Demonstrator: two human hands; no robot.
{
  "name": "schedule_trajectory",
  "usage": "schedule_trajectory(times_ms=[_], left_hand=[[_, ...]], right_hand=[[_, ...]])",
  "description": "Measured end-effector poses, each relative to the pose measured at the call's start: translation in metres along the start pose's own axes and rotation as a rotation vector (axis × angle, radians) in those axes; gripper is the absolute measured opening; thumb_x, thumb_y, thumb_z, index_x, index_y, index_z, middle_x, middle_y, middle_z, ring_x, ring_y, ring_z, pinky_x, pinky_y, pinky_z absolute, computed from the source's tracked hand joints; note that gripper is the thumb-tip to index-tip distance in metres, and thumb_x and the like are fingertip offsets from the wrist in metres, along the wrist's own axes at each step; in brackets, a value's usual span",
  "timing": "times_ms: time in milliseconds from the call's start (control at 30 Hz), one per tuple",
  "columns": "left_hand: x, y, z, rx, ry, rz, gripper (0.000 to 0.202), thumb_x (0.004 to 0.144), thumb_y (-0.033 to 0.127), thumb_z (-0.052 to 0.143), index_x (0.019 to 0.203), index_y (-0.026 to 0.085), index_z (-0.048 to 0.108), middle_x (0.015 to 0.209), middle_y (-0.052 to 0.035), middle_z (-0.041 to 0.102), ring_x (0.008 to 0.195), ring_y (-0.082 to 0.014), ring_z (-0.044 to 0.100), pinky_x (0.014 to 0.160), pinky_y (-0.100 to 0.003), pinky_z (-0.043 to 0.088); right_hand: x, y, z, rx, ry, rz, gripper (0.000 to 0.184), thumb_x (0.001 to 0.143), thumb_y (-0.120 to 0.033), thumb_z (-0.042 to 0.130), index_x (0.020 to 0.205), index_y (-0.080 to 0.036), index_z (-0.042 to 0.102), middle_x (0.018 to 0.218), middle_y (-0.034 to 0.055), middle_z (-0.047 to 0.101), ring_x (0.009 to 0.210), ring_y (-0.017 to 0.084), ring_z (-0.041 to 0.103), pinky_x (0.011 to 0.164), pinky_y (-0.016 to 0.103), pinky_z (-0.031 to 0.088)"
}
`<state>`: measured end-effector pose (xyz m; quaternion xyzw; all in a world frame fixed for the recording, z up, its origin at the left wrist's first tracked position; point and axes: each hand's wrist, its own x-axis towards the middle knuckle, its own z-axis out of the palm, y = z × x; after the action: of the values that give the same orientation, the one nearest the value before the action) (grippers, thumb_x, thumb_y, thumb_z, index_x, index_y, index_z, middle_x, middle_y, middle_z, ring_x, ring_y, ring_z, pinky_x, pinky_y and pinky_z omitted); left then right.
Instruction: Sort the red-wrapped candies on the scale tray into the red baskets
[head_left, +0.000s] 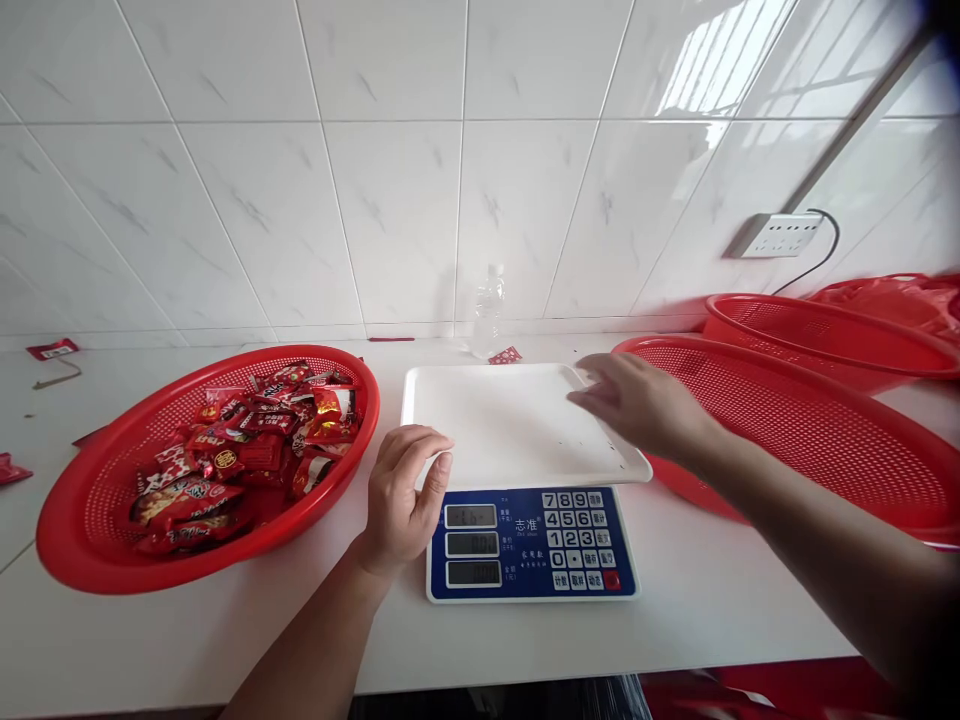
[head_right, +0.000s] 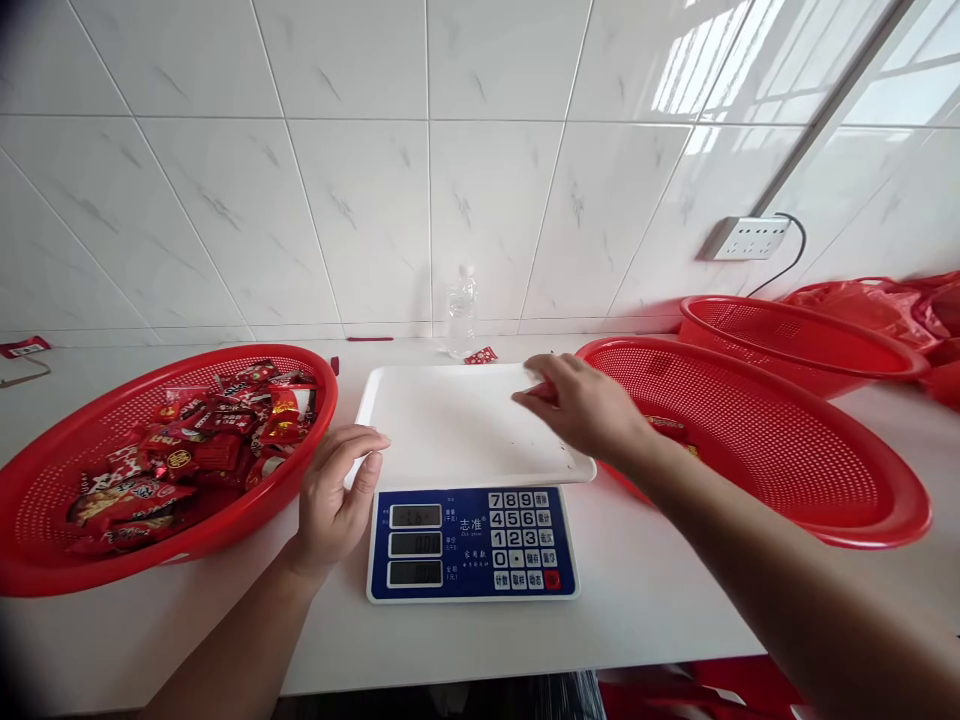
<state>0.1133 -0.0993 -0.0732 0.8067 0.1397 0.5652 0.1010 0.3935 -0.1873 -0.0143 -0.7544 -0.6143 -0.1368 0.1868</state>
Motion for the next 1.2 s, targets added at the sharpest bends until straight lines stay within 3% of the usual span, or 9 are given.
schedule_trajectory(times_ms=[200, 333, 433, 600, 767, 900, 1067, 1133, 1200], left_hand=[[-0.001, 0.001, 0.001, 0.005, -0.003, 0.004, 0.014, 0.095, 0.014, 0.050, 0.099, 0.021, 0.062, 0.090, -0.0047, 0.068, 0.091, -0.0195, 0.064, 0.083, -0.035, 0.055], [-0.001, 0.001, 0.001, 0.011, -0.008, -0.009, 0.014, 0.095, 0.014, 0.051, 0.098, 0.021, 0.062, 0.090, -0.0043, 0.068, 0.091, -0.0194, 0.064, 0.083, -0.035, 0.055], [0.000, 0.001, 0.001, 0.023, -0.011, -0.012, 0.014, 0.095, 0.015, 0.050, 0.098, 0.021, 0.062, 0.090, -0.0044, 0.068, 0.092, -0.0196, 0.064, 0.084, -0.035, 0.054], [0.000, 0.000, 0.001, 0.039, -0.016, -0.004, 0.014, 0.095, 0.014, 0.051, 0.099, 0.021, 0.062, 0.090, -0.0043, 0.068, 0.091, -0.0196, 0.064, 0.084, -0.036, 0.054], [0.000, -0.003, 0.002, 0.051, -0.015, -0.035, 0.015, 0.094, 0.012, 0.051, 0.098, 0.021, 0.062, 0.091, -0.0046, 0.067, 0.091, -0.0195, 0.063, 0.084, -0.035, 0.053], [0.003, 0.007, -0.008, 0.105, -0.050, -0.050, 0.012, 0.094, 0.014, 0.053, 0.097, 0.021, 0.062, 0.091, -0.0048, 0.068, 0.090, -0.0190, 0.064, 0.082, -0.033, 0.053], [0.022, 0.018, -0.051, 0.147, -0.346, -0.146, 0.011, 0.094, 0.018, 0.053, 0.098, 0.021, 0.063, 0.097, -0.0054, 0.069, 0.094, -0.0182, 0.065, 0.084, -0.030, 0.052], [0.036, 0.010, -0.077, 0.276, -0.452, -0.280, 0.018, 0.096, 0.021, 0.045, 0.097, 0.023, 0.063, 0.099, -0.0043, 0.070, 0.096, -0.0188, 0.065, 0.085, -0.031, 0.051], [0.051, -0.009, -0.105, 0.498, -0.634, -0.541, 0.030, 0.094, 0.018, 0.035, 0.099, 0.025, 0.063, 0.106, -0.0026, 0.070, 0.101, -0.0198, 0.065, 0.088, -0.031, 0.049]], right_hand=[[-0.026, 0.061, -0.021, -0.142, 0.147, 0.208, 0.055, 0.093, -0.061, 0.041, 0.125, -0.021, 0.061, 0.104, 0.0214, 0.064, 0.084, 0.040, 0.065, 0.050, 0.042, 0.048], [-0.033, 0.079, -0.013, -0.158, 0.171, 0.209, 0.061, 0.088, -0.067, 0.046, 0.128, -0.024, 0.062, 0.128, 0.0247, 0.058, 0.111, 0.055, 0.055, 0.073, 0.066, 0.050], [-0.033, 0.059, -0.008, -0.091, 0.179, 0.151, 0.051, 0.094, -0.053, 0.050, 0.133, -0.022, 0.057, 0.139, 0.0214, 0.052, 0.122, 0.050, 0.052, 0.088, 0.065, 0.048], [-0.030, -0.019, 0.013, 0.197, 0.173, -0.035, 0.046, 0.097, -0.044, 0.049, 0.134, -0.017, 0.056, 0.140, 0.0189, 0.053, 0.129, 0.037, 0.051, 0.100, 0.058, 0.047], [-0.033, -0.072, 0.040, 0.325, 0.104, -0.137, 0.041, 0.099, -0.039, 0.046, 0.135, -0.021, 0.054, 0.139, 0.0132, 0.058, 0.126, 0.028, 0.056, 0.097, 0.047, 0.054], [-0.042, -0.073, 0.047, 0.375, 0.099, -0.181, 0.040, 0.099, -0.038, 0.044, 0.130, -0.018, 0.058, 0.129, 0.0146, 0.065, 0.113, 0.029, 0.066, 0.086, 0.045, 0.060], [-0.052, -0.059, 0.053, 0.415, 0.046, -0.092, 0.042, 0.099, -0.046, 0.043, 0.132, -0.024, 0.056, 0.126, 0.0096, 0.068, 0.096, 0.025, 0.073, 0.072, 0.037, 0.063], [-0.054, -0.058, 0.056, 0.413, 0.024, -0.090, 0.044, 0.099, -0.049, 0.040, 0.133, -0.026, 0.056, 0.128, 0.0081, 0.067, 0.097, 0.025, 0.073, 0.072, 0.036, 0.063], [-0.055, -0.058, 0.058, 0.398, 0.017, -0.105, 0.047, 0.098, -0.052, 0.038, 0.132, -0.026, 0.056, 0.129, 0.0088, 0.067, 0.100, 0.027, 0.072, 0.071, 0.038, 0.063]])
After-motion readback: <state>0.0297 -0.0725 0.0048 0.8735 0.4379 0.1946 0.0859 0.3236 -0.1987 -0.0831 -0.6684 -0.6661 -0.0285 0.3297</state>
